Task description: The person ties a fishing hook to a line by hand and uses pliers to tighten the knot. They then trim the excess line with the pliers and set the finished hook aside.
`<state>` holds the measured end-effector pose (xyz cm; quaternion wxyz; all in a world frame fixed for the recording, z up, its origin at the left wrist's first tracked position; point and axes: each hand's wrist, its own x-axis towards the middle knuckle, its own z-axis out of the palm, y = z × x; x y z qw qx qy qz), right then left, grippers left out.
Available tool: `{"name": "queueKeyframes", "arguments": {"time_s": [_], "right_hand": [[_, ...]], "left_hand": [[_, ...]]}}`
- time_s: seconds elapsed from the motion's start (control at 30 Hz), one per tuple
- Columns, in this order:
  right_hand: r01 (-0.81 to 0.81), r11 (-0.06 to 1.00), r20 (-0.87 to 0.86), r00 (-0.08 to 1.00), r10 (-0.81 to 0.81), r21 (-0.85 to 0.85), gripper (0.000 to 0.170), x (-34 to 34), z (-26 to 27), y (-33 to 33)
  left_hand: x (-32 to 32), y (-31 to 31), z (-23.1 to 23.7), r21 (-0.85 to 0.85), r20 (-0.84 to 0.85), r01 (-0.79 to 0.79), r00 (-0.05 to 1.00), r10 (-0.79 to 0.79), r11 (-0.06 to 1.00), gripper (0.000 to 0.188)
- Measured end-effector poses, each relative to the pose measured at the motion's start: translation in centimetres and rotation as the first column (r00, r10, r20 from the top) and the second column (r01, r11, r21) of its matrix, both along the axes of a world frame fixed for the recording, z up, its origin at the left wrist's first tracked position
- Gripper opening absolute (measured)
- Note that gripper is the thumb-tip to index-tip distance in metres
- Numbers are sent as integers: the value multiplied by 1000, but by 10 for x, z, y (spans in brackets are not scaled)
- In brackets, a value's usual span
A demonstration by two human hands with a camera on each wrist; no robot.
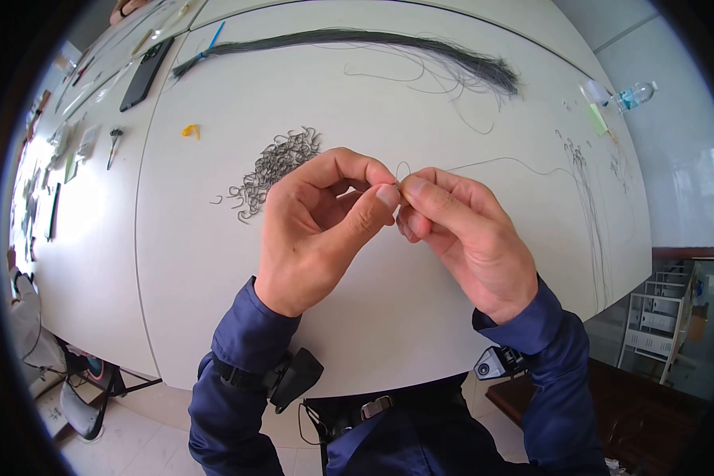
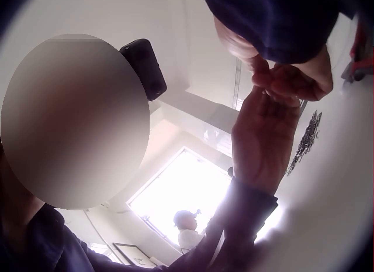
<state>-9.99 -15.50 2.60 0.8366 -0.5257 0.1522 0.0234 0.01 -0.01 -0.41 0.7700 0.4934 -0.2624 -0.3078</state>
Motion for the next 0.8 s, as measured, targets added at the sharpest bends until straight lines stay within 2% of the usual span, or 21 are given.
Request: {"name": "queueKeyframes", "arguments": {"time_s": [0.2,0.5,0.8], "right_hand": [[20,996,-28,999,-17,84,24,0,0,0],[24,999,-2,1000,-24,38,25,1,-3,2],[51,998,-4,999,-51,36,26,1,-4,3]], "left_hand": [[0,0,4,90,-55,0,998,5,996,15],[0,0,1,24,-67,13,998,-11,1000,14],[0,-1,-1,53,-93,-4,996,9,999,15]]}}
